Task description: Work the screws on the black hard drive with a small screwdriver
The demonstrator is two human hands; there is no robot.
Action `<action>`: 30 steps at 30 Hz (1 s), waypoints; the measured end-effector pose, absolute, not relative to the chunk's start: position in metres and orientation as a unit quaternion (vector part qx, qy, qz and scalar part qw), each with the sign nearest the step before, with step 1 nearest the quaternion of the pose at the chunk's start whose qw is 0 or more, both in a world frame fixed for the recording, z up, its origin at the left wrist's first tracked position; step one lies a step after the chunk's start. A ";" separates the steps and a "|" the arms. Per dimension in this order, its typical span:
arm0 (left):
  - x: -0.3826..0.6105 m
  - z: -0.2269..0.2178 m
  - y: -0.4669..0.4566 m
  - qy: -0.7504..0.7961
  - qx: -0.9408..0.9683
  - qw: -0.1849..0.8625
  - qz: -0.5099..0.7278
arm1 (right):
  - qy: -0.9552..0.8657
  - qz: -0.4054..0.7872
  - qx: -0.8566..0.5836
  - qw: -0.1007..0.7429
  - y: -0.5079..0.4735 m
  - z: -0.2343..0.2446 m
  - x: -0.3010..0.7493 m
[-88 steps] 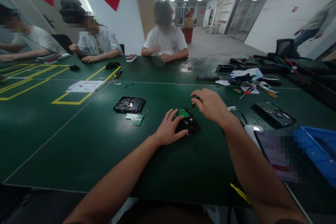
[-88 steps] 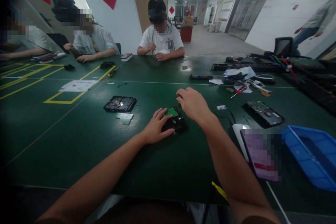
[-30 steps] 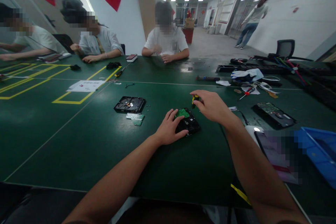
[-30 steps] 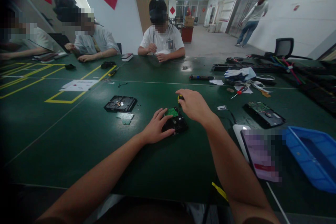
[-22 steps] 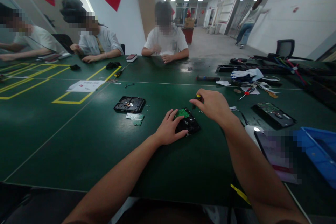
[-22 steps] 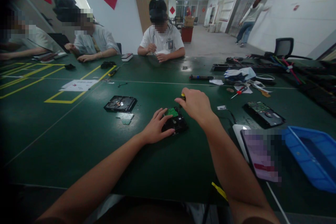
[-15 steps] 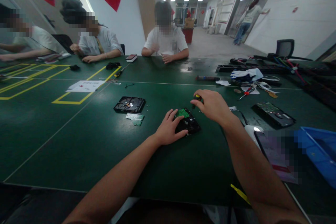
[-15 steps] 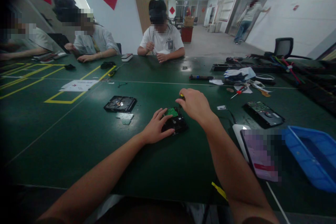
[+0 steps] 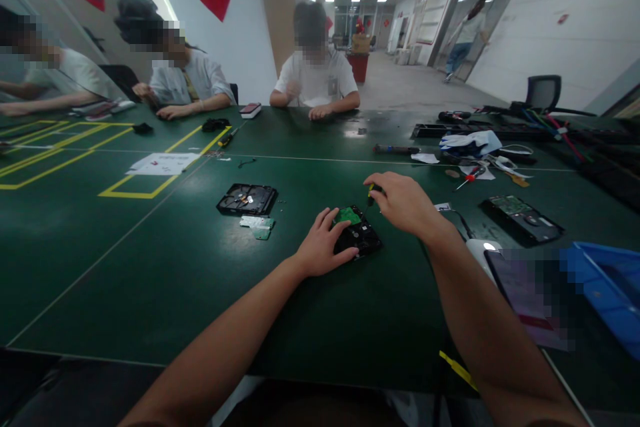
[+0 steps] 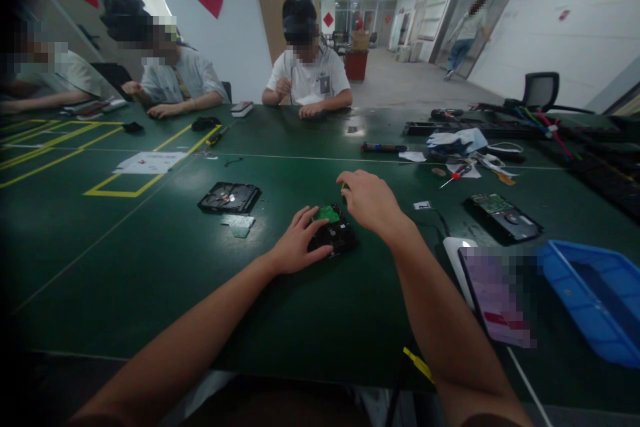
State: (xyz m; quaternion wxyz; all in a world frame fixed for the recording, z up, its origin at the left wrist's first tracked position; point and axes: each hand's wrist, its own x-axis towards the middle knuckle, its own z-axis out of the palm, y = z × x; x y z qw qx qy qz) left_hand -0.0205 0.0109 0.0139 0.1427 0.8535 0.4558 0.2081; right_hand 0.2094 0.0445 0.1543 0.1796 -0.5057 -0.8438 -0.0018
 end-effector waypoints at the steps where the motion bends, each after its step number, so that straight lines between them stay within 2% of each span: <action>1: -0.020 0.013 0.011 0.456 0.854 0.143 0.208 | -0.839 -0.009 -0.514 0.177 0.044 0.155 0.209; 14: -0.021 0.013 0.012 0.452 0.855 0.145 0.209 | -0.832 -0.003 -0.530 0.163 0.044 0.159 0.210; 22: -0.021 0.012 0.011 0.453 0.853 0.145 0.214 | -0.844 0.050 -0.490 0.212 0.045 0.153 0.210; 30: -0.020 0.012 0.012 0.453 0.856 0.138 0.208 | -0.847 0.033 -0.480 0.225 0.050 0.151 0.211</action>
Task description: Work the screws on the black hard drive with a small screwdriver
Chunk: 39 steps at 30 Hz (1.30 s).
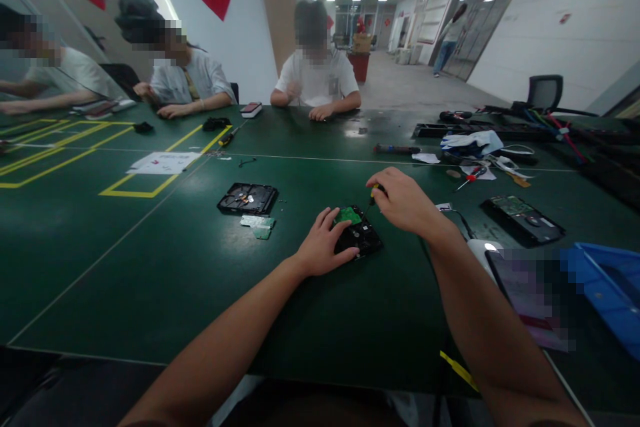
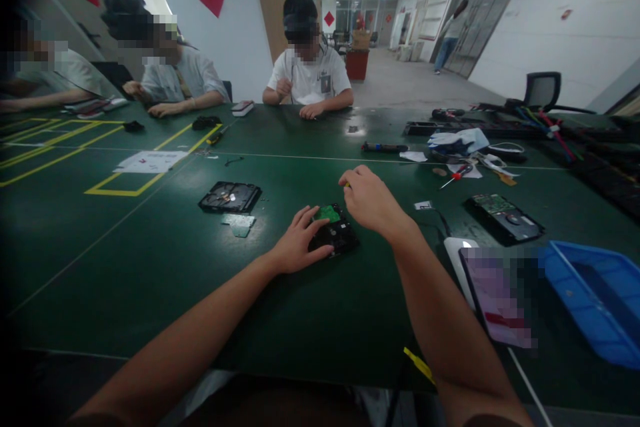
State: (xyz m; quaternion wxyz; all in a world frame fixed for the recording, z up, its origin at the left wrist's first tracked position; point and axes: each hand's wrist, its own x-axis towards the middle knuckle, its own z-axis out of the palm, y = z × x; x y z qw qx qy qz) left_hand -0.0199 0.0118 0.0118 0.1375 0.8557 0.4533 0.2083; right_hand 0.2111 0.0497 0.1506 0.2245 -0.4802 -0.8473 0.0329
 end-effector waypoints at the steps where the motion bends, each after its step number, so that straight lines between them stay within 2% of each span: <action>1: -0.020 0.011 0.012 0.453 0.856 0.137 0.208 | -0.849 0.031 -0.477 0.224 0.050 0.150 0.211; 14: -0.020 0.012 0.011 0.451 0.854 0.145 0.213 | -0.808 -0.029 -0.550 0.210 0.047 0.155 0.213; 23: -0.020 0.010 0.012 0.453 0.853 0.144 0.215 | -0.827 -0.024 -0.500 0.257 0.046 0.157 0.210; 39: -0.020 0.015 0.010 0.454 0.855 0.141 0.209 | -0.858 0.022 -0.467 0.215 0.040 0.161 0.209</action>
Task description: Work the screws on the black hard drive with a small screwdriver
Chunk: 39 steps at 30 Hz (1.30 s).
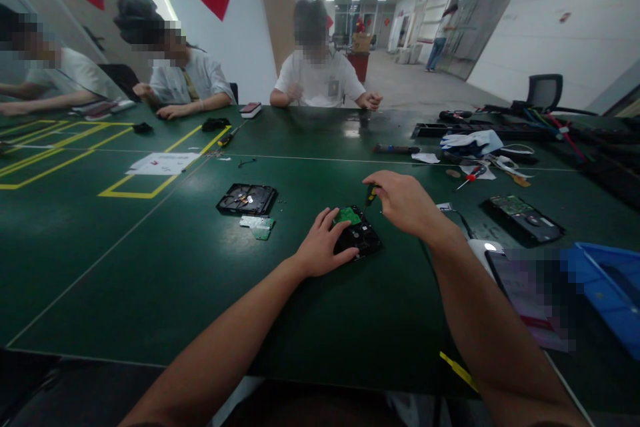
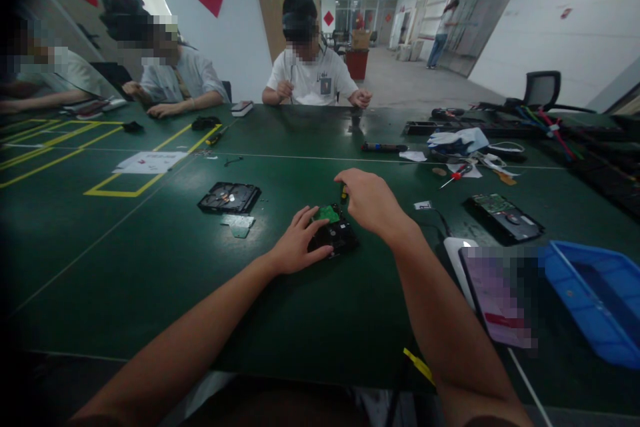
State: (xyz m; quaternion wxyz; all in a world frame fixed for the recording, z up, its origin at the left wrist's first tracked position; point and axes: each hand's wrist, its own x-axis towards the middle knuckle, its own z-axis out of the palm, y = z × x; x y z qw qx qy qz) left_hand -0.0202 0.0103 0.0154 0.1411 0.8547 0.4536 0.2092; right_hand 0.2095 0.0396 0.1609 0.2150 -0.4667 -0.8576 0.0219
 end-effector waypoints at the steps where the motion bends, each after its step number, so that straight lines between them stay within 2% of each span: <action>1: -0.020 0.015 0.010 0.454 0.854 0.142 0.210 | -0.856 0.020 -0.469 0.214 0.040 0.161 0.210; 13: -0.020 0.011 0.012 0.453 0.856 0.138 0.207 | -0.836 -0.003 -0.509 0.205 0.038 0.166 0.208; 22: -0.020 0.015 0.012 0.455 0.856 0.139 0.203 | -0.840 0.022 -0.479 0.254 0.040 0.165 0.208; 39: -0.020 0.011 0.013 0.453 0.857 0.129 0.208 | -0.855 0.023 -0.461 0.236 0.038 0.162 0.208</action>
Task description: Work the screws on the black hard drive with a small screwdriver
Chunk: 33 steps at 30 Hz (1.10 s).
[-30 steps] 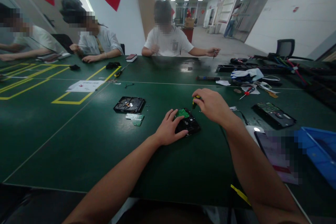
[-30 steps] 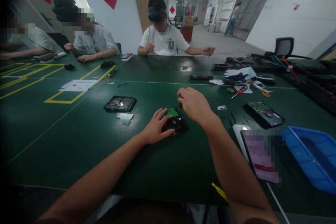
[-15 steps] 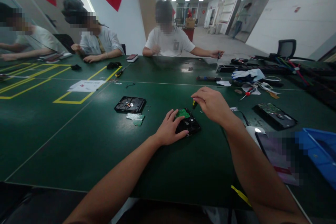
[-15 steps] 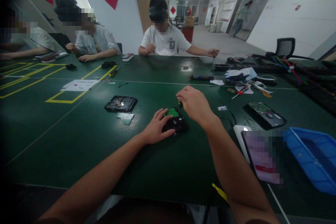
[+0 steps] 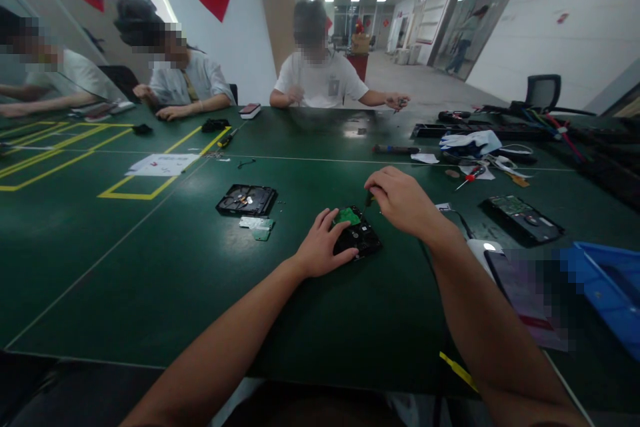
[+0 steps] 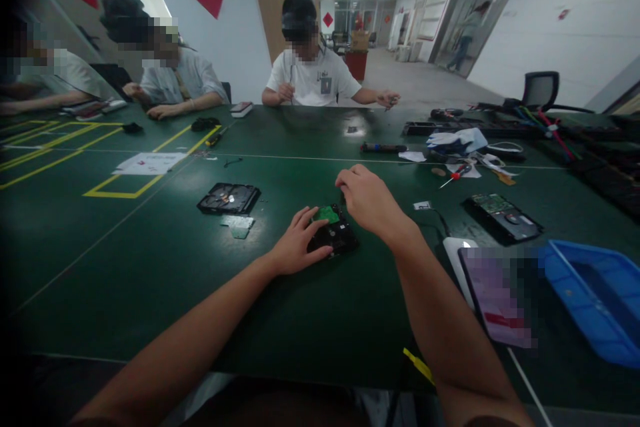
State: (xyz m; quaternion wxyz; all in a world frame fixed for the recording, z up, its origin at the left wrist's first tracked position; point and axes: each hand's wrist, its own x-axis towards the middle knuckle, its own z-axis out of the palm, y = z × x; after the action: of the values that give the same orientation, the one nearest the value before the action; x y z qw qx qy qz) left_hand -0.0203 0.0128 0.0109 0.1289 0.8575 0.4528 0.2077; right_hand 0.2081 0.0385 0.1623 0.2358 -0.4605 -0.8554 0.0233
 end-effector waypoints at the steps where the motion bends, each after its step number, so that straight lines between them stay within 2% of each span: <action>1: -0.020 0.011 0.013 0.454 0.856 0.131 0.208 | -0.857 0.023 -0.459 0.234 0.039 0.162 0.209; 15: -0.020 0.013 0.012 0.453 0.854 0.141 0.212 | -0.811 -0.048 -0.547 0.202 0.038 0.162 0.207; 33: -0.020 0.012 0.011 0.455 0.854 0.136 0.212 | -0.843 -0.007 -0.483 0.236 0.043 0.157 0.207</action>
State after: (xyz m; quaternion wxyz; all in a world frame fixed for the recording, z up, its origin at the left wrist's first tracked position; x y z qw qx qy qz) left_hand -0.0199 0.0112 0.0120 0.1364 0.8540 0.4549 0.2125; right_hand 0.2066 0.0429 0.1570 0.2358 -0.4826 -0.8435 -0.0072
